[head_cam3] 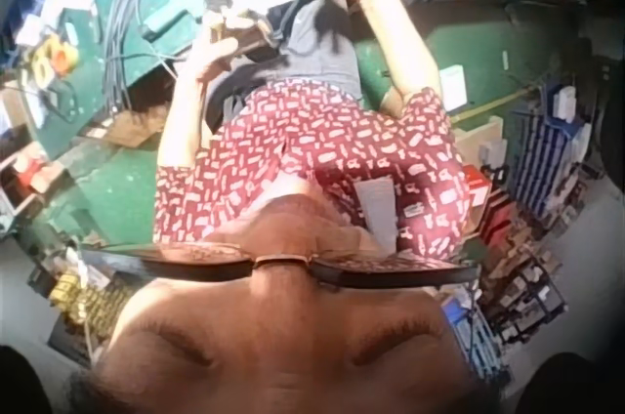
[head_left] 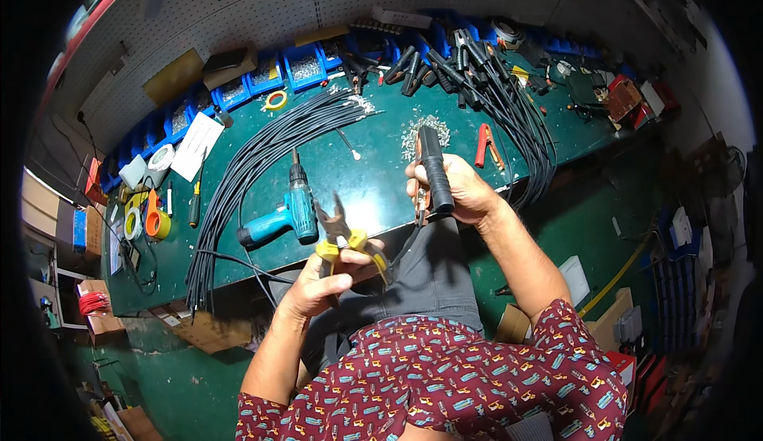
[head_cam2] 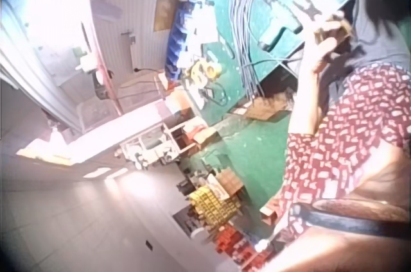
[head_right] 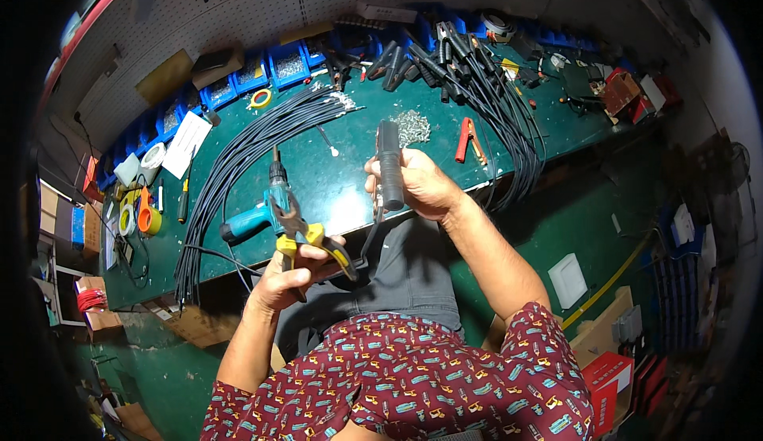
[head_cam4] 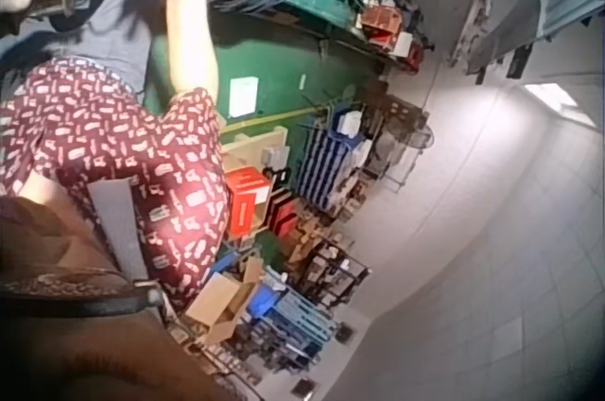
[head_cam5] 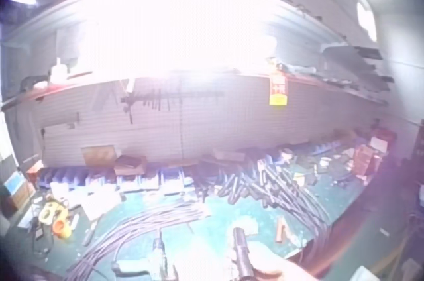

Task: The person assembles black cables by stripping ends, inserting metal connectors, and using a power drill to secure them. They then apply heat shrink tubing and crimp the connectors with pliers. The finished cables are placed on the workbench.

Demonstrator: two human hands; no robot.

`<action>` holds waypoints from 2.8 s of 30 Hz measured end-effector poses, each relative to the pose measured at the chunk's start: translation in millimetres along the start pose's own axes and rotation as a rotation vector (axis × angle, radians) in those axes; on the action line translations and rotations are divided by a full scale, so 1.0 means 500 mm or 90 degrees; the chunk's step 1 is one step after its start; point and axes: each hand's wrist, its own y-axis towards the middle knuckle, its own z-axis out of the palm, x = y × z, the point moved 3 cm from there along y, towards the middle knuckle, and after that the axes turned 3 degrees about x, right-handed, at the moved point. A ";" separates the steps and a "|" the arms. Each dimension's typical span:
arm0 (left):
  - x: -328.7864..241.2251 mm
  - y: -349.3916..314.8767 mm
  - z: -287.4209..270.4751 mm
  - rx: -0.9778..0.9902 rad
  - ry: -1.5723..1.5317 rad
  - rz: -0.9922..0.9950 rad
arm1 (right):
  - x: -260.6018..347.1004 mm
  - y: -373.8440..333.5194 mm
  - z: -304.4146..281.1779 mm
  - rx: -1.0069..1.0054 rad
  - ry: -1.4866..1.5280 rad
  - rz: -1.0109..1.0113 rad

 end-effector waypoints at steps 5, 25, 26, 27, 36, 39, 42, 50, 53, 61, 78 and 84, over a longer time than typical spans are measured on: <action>-0.004 -0.004 -0.009 0.069 0.334 -0.132 | 0.004 0.006 0.041 -0.011 -0.030 0.034; 0.004 0.008 -0.011 0.218 0.521 -0.177 | -0.048 0.013 0.063 0.076 -0.075 0.080; 0.012 0.001 -0.017 0.214 0.518 -0.187 | -0.049 0.014 0.067 0.079 -0.076 0.083; 0.016 -0.005 -0.020 0.209 0.515 -0.197 | -0.047 0.012 0.073 0.084 -0.069 0.101; 0.015 -0.025 -0.014 0.187 0.696 -0.133 | -0.065 0.007 0.074 0.062 -0.262 0.101; 0.008 -0.030 -0.008 0.170 0.781 -0.159 | -0.078 0.012 0.070 0.058 -0.305 0.111; 0.015 -0.032 -0.010 0.147 0.815 -0.112 | -0.082 0.014 0.068 0.086 -0.326 0.086; 0.015 -0.028 -0.028 0.204 0.590 -0.217 | -0.091 0.016 0.062 0.139 0.018 0.071; 0.011 -0.034 -0.024 0.192 0.610 -0.201 | -0.077 0.006 0.066 0.096 -0.053 0.076; 0.017 -0.032 -0.020 0.221 0.633 -0.190 | -0.089 0.009 0.060 0.101 -0.040 0.075; 0.007 -0.037 -0.009 0.060 0.931 -0.155 | -0.091 0.014 0.073 -0.023 -0.300 -0.035; 0.021 -0.047 -0.024 0.063 0.891 -0.131 | -0.086 0.025 0.059 -0.165 -0.246 -0.025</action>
